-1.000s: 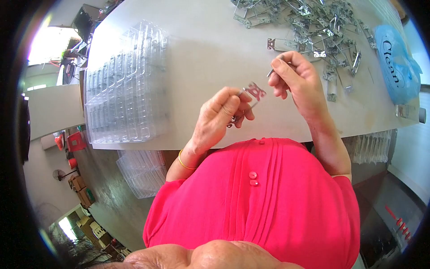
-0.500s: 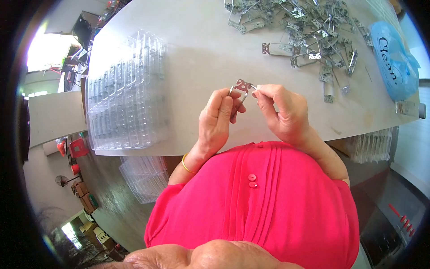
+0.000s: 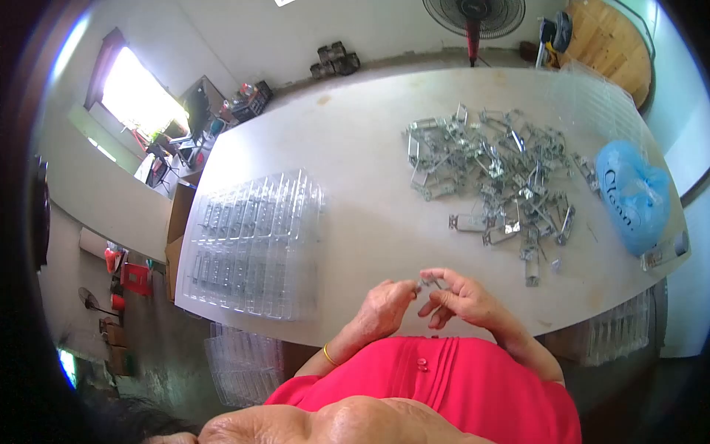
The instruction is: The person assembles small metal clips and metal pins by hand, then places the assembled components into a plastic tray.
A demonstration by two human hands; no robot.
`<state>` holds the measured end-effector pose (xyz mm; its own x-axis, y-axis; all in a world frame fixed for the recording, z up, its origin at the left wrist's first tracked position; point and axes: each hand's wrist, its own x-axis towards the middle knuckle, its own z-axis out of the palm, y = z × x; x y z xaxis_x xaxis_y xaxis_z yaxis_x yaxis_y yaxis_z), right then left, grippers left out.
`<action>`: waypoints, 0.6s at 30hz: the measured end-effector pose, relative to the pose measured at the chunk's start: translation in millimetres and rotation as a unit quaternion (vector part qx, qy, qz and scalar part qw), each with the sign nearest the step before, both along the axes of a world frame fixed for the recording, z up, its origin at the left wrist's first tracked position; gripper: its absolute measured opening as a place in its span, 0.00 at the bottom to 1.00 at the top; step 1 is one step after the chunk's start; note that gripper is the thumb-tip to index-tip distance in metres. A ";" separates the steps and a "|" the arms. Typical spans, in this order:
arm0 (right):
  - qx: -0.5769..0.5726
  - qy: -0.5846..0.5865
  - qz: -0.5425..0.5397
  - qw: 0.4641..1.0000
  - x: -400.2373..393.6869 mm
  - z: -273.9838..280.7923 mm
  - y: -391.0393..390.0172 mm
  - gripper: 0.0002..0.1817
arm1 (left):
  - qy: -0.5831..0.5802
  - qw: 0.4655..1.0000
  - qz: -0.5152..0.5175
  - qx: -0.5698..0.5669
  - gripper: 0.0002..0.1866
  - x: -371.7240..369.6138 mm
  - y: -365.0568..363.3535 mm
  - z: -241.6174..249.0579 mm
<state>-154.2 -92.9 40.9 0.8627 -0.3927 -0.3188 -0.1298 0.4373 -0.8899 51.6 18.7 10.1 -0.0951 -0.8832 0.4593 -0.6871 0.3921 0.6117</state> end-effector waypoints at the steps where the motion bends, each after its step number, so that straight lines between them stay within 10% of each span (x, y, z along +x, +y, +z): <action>1: 0.023 -0.001 0.016 1.000 0.4 1.5 -1.6 0.25 | -0.005 1.000 0.002 -0.011 0.13 -0.2 0.1 -0.2; 18: 0.180 -0.053 -0.039 0.981 -20.8 -33.6 -21.4 0.13 | 0.098 0.980 -0.126 0.123 0.08 0.6 1.1 8.2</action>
<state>-175.1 -114.3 7.3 0.8706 -0.3368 -0.3586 0.0017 0.7309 -0.6825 52.2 19.7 18.3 -0.2550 -0.9293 0.2671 -0.4475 0.3583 0.8194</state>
